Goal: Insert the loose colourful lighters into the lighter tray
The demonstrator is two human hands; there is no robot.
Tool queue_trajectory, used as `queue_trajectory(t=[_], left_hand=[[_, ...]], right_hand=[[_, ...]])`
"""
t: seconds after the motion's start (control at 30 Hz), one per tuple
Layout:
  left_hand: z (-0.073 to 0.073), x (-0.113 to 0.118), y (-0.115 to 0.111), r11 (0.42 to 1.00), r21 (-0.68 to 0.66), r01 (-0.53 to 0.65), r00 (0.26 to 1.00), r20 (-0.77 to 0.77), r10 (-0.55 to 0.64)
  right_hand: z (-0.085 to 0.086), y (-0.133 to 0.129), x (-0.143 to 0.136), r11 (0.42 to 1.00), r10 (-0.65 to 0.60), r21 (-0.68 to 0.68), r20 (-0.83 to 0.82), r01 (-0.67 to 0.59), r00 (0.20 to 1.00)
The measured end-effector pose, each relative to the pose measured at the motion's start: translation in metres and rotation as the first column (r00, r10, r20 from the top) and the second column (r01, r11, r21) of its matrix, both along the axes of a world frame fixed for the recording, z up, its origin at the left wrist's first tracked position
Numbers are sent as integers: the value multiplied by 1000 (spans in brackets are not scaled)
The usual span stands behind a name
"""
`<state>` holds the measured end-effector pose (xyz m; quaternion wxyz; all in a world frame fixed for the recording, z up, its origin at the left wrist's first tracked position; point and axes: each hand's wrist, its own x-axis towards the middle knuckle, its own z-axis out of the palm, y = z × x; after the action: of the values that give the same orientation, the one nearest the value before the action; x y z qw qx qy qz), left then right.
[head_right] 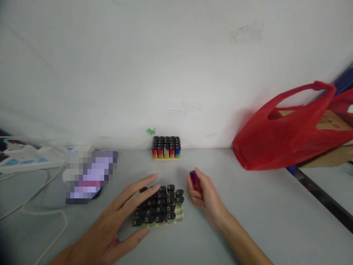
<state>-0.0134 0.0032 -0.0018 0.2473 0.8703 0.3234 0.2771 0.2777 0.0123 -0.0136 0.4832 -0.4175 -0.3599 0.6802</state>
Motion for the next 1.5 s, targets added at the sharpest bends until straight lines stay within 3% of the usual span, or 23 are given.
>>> queue_trajectory(t=[0.13, 0.27, 0.7, 0.9, 1.23, 1.37, 1.5], left_hand=[[3, 0, 2, 989, 118, 92, 995, -50, -86], [0, 1, 4, 983, 161, 83, 996, -43, -77], [-13, 4, -1, 998, -3, -65, 998, 21, 65], [-17, 5, 0, 990, -97, -100, 994, 33, 103], [-17, 4, -1, 988, -112, -107, 994, 2, 108], [-16, 3, -1, 989, -102, -108, 994, 3, 108], [-16, 3, 0, 987, -97, -126, 992, -11, 125]], right_hand=[[-3, -1, -3, 1000, -6, 29, 42, 5, 999], [-4, -1, -4, 1000, -4, 17, 37, 4, 999], [-1, -1, -4, 995, -97, 13, -81, 98, 992], [-4, -1, -6, 997, -72, 2, -87, 73, 994], [1, 1, 1, 989, -151, -22, -145, 149, 978], [5, -1, -5, 975, -218, 14, -73, 220, 973], [2, -3, -7, 955, -261, 166, 86, 244, 962]])
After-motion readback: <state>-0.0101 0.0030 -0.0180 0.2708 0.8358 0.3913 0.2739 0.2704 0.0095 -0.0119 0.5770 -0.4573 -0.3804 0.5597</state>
